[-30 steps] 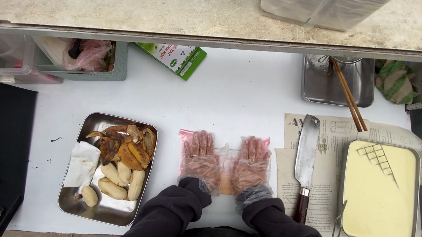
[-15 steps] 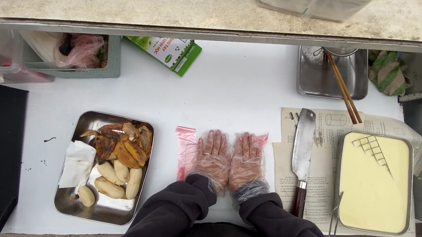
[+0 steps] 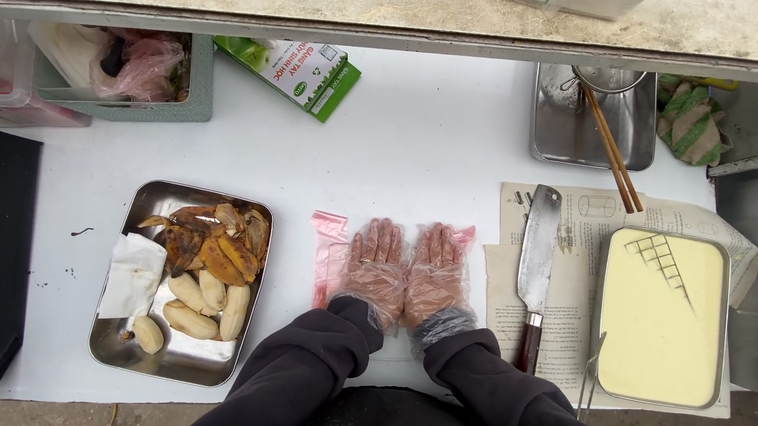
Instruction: Peeling bananas, wrapping them, dipping them in batter, and deep frying them in a commercial fryer.
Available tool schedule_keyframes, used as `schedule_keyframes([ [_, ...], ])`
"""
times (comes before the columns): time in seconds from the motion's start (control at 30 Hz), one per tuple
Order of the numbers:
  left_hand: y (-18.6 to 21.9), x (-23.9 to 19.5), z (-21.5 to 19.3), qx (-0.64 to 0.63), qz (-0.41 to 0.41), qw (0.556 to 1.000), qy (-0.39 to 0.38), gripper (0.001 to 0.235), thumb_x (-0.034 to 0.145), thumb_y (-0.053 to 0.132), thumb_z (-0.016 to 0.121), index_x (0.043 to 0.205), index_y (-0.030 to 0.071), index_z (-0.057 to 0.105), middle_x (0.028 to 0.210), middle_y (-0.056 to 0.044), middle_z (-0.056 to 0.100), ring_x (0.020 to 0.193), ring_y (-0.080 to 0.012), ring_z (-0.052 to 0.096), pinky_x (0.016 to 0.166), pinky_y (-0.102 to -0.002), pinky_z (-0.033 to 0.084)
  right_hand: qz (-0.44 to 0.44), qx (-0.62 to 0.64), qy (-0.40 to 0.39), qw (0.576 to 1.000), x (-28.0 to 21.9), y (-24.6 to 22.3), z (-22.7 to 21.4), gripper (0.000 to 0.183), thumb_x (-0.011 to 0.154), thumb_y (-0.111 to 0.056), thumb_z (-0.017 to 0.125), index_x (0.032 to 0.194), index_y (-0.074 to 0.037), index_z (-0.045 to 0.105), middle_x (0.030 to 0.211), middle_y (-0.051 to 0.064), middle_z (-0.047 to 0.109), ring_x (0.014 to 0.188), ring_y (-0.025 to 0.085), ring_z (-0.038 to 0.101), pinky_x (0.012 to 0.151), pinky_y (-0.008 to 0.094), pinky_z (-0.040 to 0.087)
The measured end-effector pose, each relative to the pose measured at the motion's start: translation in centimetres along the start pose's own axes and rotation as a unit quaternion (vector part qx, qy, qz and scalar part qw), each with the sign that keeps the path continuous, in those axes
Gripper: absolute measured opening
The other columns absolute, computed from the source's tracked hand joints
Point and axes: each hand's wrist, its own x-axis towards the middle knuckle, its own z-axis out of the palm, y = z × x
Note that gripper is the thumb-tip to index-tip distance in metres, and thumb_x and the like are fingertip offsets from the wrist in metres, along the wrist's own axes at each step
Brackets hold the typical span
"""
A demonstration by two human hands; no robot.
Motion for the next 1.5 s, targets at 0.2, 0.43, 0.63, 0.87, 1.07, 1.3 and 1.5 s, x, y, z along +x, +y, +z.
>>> schedule_keyframes([
  [0.2,-0.8,-2.5,2.0,0.016,0.011,1.0,0.021,0.079,0.095,0.06,0.03,0.163,0.025,0.009,0.173,-0.003,0.004,0.16,-0.0256,-0.002,0.131,-0.058,-0.006,0.005,0.019,-0.024,1.0,-0.9,0.0,1.9,0.1,0.095,-0.055,0.044,0.164,-0.002,-0.004,0.173,0.022,-0.011,0.159,0.04,-0.013,0.127,0.053,-0.006],
  [0.43,-1.2,-0.9,1.8,0.037,0.049,0.997,0.047,0.079,0.096,0.061,0.027,0.163,0.025,0.009,0.174,-0.003,0.003,0.16,-0.026,-0.003,0.131,-0.058,-0.005,0.005,0.035,0.02,0.999,-0.1,0.2,1.0,0.096,0.095,-0.048,0.048,0.164,-0.001,0.0,0.173,0.022,-0.006,0.159,0.039,-0.012,0.127,0.053,-0.008],
  [0.63,-2.2,-2.1,1.7,0.046,0.073,0.994,0.067,0.078,0.097,0.062,0.026,0.164,0.025,0.009,0.174,-0.003,0.003,0.16,-0.0265,-0.003,0.13,-0.058,-0.004,-0.004,0.03,0.008,1.0,0.0,0.3,3.6,0.094,0.096,-0.046,0.049,0.164,0.0,0.002,0.173,0.022,-0.003,0.159,0.039,-0.009,0.128,0.053,-0.007],
  [0.87,-1.8,-2.4,-1.2,0.029,0.093,0.994,-0.041,0.073,0.104,0.054,0.026,0.165,0.019,0.007,0.174,-0.006,0.002,0.159,-0.0308,-0.002,0.127,-0.06,-0.002,0.05,-0.004,0.051,0.997,-4.2,4.8,3.6,0.076,0.096,-0.029,0.049,0.162,-0.004,0.02,0.169,0.019,0.019,0.154,0.034,0.017,0.125,0.047,0.011],
  [1.07,-1.8,-1.0,4.5,0.117,0.089,0.978,0.146,0.072,0.103,0.047,0.017,0.165,0.011,0.007,0.173,-0.01,0.007,0.16,-0.0364,0.006,0.13,-0.057,0.007,0.209,0.755,0.086,0.616,-13.0,9.9,4.9,0.04,0.104,-0.025,0.055,0.127,0.004,0.07,0.119,0.016,0.078,0.106,0.024,0.074,0.097,0.034,0.057],
  [1.3,-1.8,-1.0,3.5,0.102,0.094,0.979,0.152,0.069,0.104,0.044,0.016,0.165,0.011,0.008,0.173,-0.012,0.007,0.16,-0.0367,0.007,0.131,-0.056,0.005,0.225,0.443,-0.048,0.867,-17.0,3.6,-0.9,0.046,0.102,-0.053,0.053,0.08,-0.016,0.071,0.068,-0.003,0.056,0.061,0.015,0.051,0.061,0.035,0.044],
  [1.5,-2.3,-1.4,2.8,0.048,0.112,0.96,0.254,0.07,0.104,0.045,0.014,0.166,0.013,0.003,0.173,-0.01,0.003,0.159,-0.0357,0.003,0.132,-0.053,0.002,0.244,0.352,-0.125,0.895,-13.3,4.3,4.0,0.081,0.074,-0.075,0.07,0.124,-0.012,0.072,0.124,0.008,0.072,0.116,0.027,0.068,0.101,0.037,0.053],
])
